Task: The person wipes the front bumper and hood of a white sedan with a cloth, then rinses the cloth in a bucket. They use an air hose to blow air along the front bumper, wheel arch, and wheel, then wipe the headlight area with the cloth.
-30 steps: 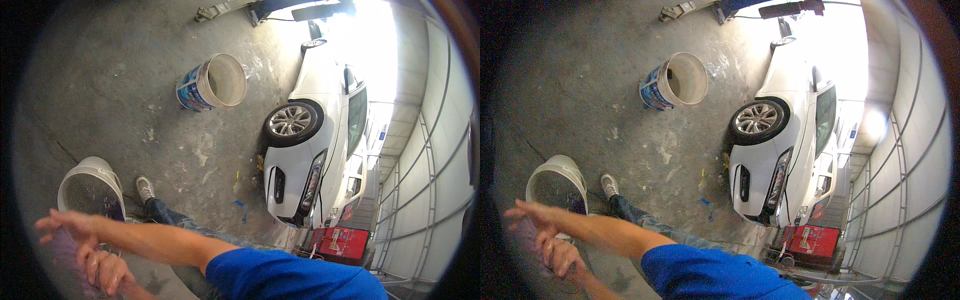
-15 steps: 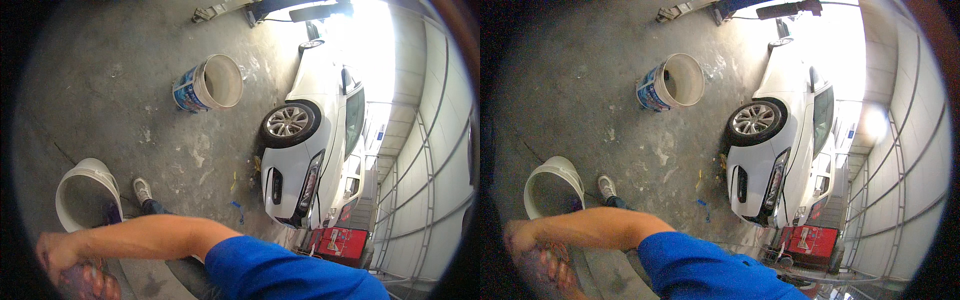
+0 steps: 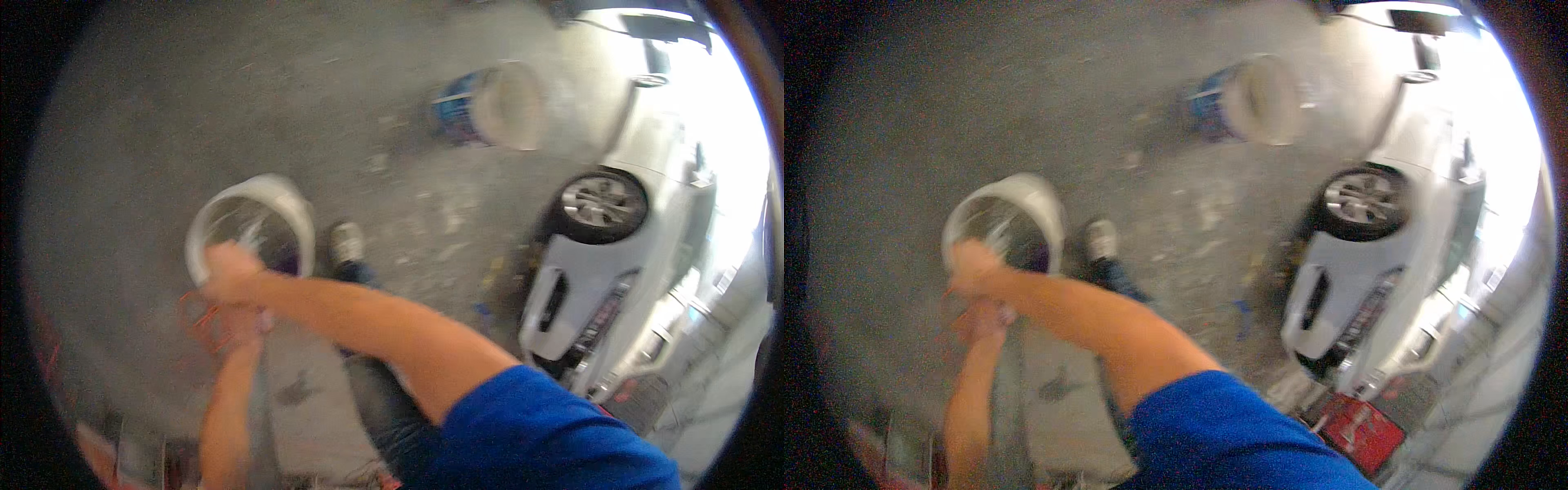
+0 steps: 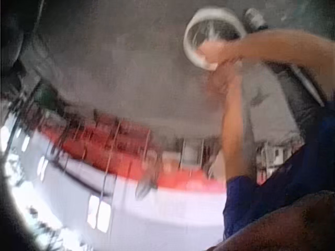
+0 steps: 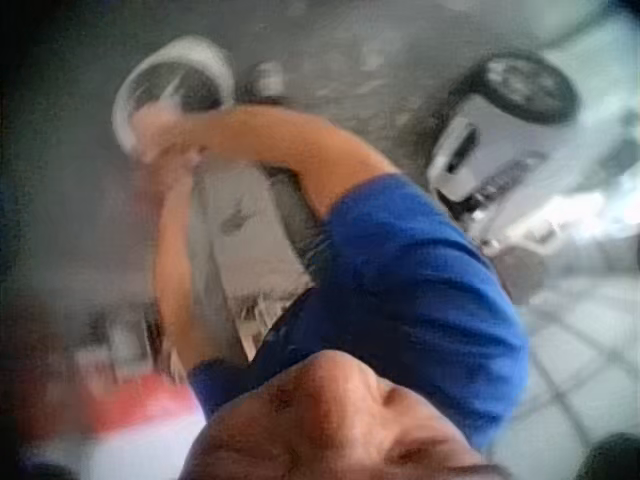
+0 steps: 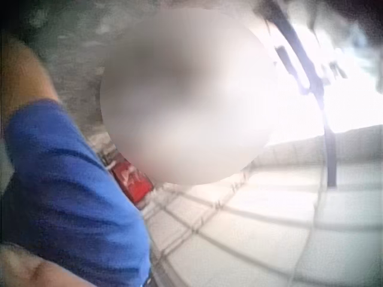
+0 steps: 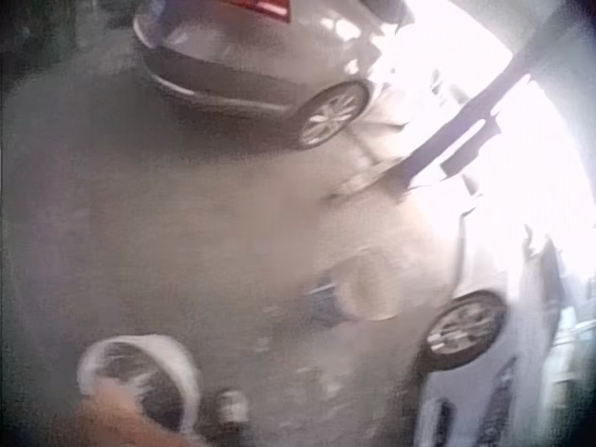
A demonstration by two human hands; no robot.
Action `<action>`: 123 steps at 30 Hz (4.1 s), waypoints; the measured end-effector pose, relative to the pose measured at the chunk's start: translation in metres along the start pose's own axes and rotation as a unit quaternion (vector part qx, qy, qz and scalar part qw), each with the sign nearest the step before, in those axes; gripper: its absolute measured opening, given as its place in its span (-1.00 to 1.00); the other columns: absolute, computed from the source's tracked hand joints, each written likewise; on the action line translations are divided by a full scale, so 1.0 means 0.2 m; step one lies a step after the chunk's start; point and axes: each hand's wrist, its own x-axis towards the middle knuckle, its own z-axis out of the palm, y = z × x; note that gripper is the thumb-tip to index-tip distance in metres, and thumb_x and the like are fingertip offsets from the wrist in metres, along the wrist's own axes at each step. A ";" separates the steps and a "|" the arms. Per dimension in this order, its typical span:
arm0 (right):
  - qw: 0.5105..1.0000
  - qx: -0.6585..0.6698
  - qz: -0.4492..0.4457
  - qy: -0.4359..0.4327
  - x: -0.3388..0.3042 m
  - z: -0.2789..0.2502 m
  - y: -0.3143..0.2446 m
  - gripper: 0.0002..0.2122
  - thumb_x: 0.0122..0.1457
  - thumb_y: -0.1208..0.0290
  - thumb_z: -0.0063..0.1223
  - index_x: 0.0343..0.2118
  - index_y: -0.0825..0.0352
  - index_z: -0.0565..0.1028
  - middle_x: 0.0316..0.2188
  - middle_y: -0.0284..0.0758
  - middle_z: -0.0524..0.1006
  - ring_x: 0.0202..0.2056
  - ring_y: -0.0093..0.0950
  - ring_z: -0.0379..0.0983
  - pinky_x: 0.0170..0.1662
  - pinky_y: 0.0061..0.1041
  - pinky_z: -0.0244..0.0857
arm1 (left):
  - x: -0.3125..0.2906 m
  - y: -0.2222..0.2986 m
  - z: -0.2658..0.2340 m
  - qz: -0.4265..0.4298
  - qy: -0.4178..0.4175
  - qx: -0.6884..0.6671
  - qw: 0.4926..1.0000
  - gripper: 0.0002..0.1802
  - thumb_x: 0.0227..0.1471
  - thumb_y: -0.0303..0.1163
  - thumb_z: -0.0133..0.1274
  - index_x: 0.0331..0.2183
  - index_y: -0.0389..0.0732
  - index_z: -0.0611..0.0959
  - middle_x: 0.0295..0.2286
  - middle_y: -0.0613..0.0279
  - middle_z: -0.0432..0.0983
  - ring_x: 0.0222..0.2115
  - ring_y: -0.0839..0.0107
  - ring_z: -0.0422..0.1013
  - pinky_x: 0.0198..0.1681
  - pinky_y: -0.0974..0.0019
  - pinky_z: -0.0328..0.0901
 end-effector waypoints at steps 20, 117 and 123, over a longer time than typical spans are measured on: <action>0.784 0.615 0.020 -0.079 0.09 -0.05 0.31 -0.23 0.00 0.03 0.45 0.24 0.14 0.30 0.10 -0.28 0.42 0.16 -0.34 0.33 0.15 -0.26 0.30 | -0.30 0.25 0.08 -0.024 -0.159 -0.151 0.975 -0.59 0.17 -0.17 0.05 -0.01 -0.19 0.52 -0.40 0.24 0.52 -0.65 0.48 0.37 -0.67 0.38 0.23; -0.116 0.426 -0.070 0.894 -6.90 3.00 2.92 -0.78 0.21 0.51 0.25 -0.46 0.14 0.39 -0.55 -0.66 0.34 -0.51 -0.81 0.21 -0.45 -0.69 0.08 | -4.74 -5.31 2.50 0.081 -0.781 0.540 -0.304 0.07 -0.19 -0.32 0.48 0.28 -0.15 0.22 0.12 0.02 0.43 0.12 0.16 0.41 0.14 0.15 0.32; -0.212 0.337 -0.079 0.914 -7.40 3.46 3.06 -0.79 0.18 0.54 0.25 -0.44 0.13 0.41 -0.56 -0.66 0.32 -0.52 -0.79 0.21 -0.45 -0.69 0.06 | -5.05 -5.96 2.64 -0.334 -0.695 0.631 -0.083 0.43 -0.26 -0.04 0.54 0.40 -0.21 -0.04 0.20 -0.14 0.29 0.26 0.06 0.21 0.33 -0.05 0.10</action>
